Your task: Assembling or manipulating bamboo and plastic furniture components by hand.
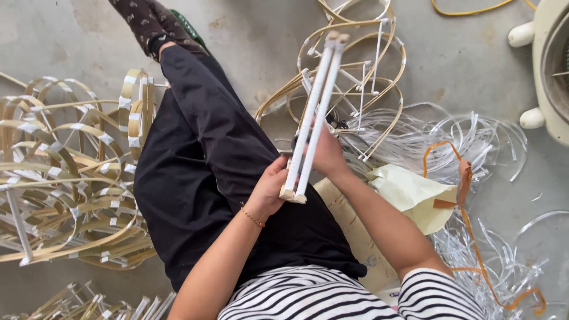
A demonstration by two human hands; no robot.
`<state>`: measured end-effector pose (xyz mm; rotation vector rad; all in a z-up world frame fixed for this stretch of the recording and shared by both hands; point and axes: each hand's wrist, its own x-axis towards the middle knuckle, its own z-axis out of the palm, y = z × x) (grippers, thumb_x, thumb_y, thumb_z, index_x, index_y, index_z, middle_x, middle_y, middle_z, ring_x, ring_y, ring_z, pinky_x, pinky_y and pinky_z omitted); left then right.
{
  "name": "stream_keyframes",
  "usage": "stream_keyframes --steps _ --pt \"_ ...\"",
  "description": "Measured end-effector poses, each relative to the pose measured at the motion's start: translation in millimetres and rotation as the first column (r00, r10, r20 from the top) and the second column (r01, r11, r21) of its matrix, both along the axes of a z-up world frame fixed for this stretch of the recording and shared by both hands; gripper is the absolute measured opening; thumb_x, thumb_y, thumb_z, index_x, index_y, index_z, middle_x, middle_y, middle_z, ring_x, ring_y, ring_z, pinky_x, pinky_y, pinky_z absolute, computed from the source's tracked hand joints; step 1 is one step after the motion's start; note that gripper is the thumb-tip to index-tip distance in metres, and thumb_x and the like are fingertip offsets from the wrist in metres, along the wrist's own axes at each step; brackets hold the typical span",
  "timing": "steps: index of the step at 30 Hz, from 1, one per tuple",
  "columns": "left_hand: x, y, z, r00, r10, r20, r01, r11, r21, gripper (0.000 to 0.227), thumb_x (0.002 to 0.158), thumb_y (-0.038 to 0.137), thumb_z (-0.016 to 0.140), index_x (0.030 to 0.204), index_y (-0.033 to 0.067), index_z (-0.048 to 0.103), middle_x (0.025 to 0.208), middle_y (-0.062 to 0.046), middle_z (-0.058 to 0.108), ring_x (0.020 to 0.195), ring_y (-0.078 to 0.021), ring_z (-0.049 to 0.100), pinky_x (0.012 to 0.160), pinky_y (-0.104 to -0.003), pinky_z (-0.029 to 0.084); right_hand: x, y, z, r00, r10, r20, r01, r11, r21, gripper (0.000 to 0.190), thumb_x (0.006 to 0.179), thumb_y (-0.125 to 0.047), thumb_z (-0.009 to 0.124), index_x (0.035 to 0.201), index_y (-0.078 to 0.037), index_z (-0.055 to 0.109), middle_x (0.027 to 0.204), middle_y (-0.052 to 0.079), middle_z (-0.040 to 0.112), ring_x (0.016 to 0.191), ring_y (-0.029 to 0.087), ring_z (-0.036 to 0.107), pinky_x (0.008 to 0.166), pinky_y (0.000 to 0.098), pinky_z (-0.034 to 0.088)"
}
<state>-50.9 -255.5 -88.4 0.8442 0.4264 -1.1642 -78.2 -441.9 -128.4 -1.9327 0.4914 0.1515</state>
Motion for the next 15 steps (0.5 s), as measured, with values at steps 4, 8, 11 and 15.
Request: stream_keyframes --steps 4,8,11,15 --pt "-0.1 1.5 -4.6 1.0 -0.018 0.006 0.018 0.999 0.027 0.041 0.1 0.002 0.059 0.141 0.0061 0.057 0.089 -0.003 0.069 0.065 -0.0088 0.064 0.057 -0.025 0.054 9.2 -3.3 23.3 0.995 0.019 0.103 -0.037 0.984 0.176 0.025 0.085 -0.02 0.079 0.101 -0.003 0.071 0.088 0.01 0.073 0.084 0.023 0.072 0.077 0.0349 0.056" --pt "8.4 3.9 -3.7 0.997 -0.046 -0.064 0.043 0.998 -0.046 0.039 0.1 0.008 0.052 0.138 0.0029 0.044 0.087 -0.011 0.07 0.055 -0.0171 0.064 0.047 -0.032 0.054 15.7 -21.5 40.9 0.993 -0.116 0.001 0.116 0.993 -0.019 0.021 0.086 -0.019 0.075 0.101 -0.004 0.073 0.081 0.006 0.072 0.074 0.017 0.071 0.071 0.0318 0.056" --pt "6.4 6.2 -6.6 0.956 -0.276 0.097 0.279 0.96 -0.018 0.057 0.097 0.006 0.053 0.152 0.0145 0.039 0.087 -0.007 0.068 0.05 -0.0142 0.058 0.045 -0.029 0.052 10.9 -31.2 40.0 0.989 -0.148 -0.023 0.148 0.989 -0.005 0.024 0.088 -0.016 0.072 0.109 -0.003 0.071 0.085 0.003 0.072 0.077 0.014 0.069 0.073 0.0304 0.056" --pt "4.8 2.3 -1.1 0.985 -0.117 0.124 0.127 0.989 -0.075 0.058 0.097 0.008 0.059 0.151 0.0107 0.04 0.087 -0.008 0.067 0.048 -0.0127 0.056 0.043 -0.026 0.048 -6.3 -20.2 13.0 0.982 -0.017 -0.186 0.081 0.938 0.338 0.052 0.081 -0.014 0.072 0.131 -0.007 0.06 0.097 0.004 0.073 0.084 0.011 0.068 0.077 0.0294 0.056"
